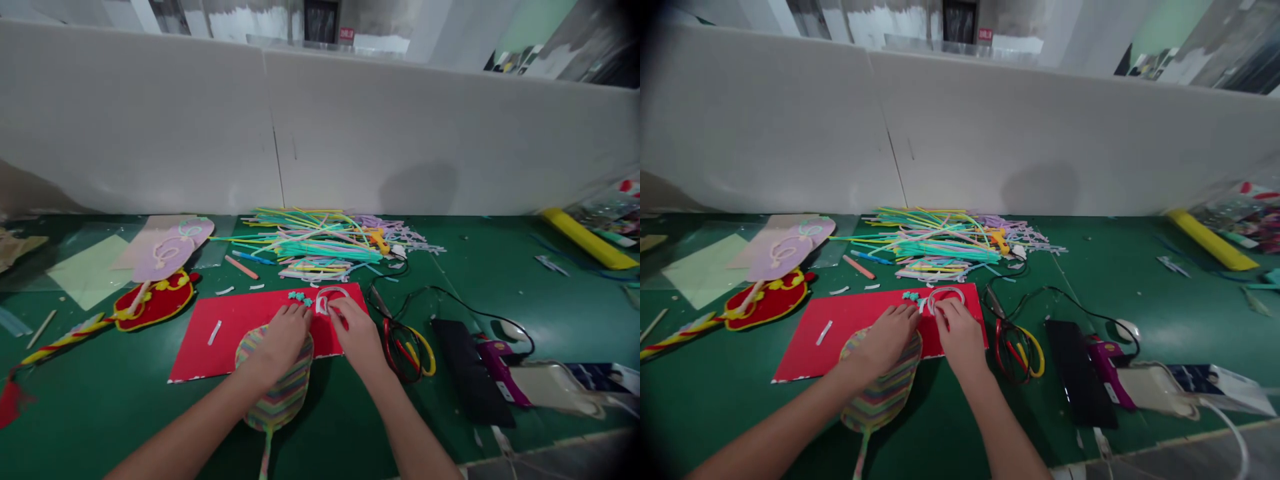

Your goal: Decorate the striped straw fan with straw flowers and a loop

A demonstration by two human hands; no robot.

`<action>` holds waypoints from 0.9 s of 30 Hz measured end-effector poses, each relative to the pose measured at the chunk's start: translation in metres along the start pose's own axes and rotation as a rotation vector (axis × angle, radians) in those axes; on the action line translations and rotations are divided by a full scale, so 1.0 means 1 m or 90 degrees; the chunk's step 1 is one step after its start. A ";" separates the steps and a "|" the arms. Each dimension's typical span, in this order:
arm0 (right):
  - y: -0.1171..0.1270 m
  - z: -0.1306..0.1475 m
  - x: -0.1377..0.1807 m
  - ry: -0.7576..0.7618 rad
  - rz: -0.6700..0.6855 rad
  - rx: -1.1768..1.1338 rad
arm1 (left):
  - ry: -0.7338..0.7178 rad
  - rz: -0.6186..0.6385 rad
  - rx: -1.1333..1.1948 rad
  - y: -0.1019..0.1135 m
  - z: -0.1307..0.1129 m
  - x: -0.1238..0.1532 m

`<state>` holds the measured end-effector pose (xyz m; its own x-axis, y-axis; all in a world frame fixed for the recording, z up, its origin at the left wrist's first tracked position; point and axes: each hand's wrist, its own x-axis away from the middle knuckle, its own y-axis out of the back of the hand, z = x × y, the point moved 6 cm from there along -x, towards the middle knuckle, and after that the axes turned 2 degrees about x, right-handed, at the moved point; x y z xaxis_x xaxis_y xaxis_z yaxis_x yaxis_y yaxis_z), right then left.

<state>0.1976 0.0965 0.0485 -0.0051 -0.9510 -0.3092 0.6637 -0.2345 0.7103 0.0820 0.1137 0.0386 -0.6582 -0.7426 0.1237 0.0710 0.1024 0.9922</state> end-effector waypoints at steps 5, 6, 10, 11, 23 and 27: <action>0.004 0.001 -0.004 0.001 -0.001 0.009 | 0.022 -0.030 0.016 0.005 -0.003 0.006; 0.005 0.001 -0.004 0.003 -0.006 0.005 | 0.026 -0.049 0.023 0.008 -0.004 0.007; 0.006 0.002 -0.004 0.011 -0.026 -0.038 | 0.049 -0.131 0.105 0.016 -0.003 0.011; 0.007 0.002 -0.005 0.007 -0.025 -0.052 | 0.070 -0.154 0.159 0.017 0.000 0.010; 0.026 0.012 -0.017 -0.012 -0.082 -0.120 | 0.208 -0.319 0.864 -0.016 0.013 -0.037; 0.040 0.018 -0.020 -0.020 -0.083 -0.124 | 0.138 -0.268 0.963 -0.008 0.006 -0.039</action>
<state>0.2109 0.1027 0.0940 -0.1219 -0.9218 -0.3681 0.7880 -0.3153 0.5287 0.1031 0.1460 0.0258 -0.3127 -0.9498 -0.0141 -0.9493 0.3119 0.0398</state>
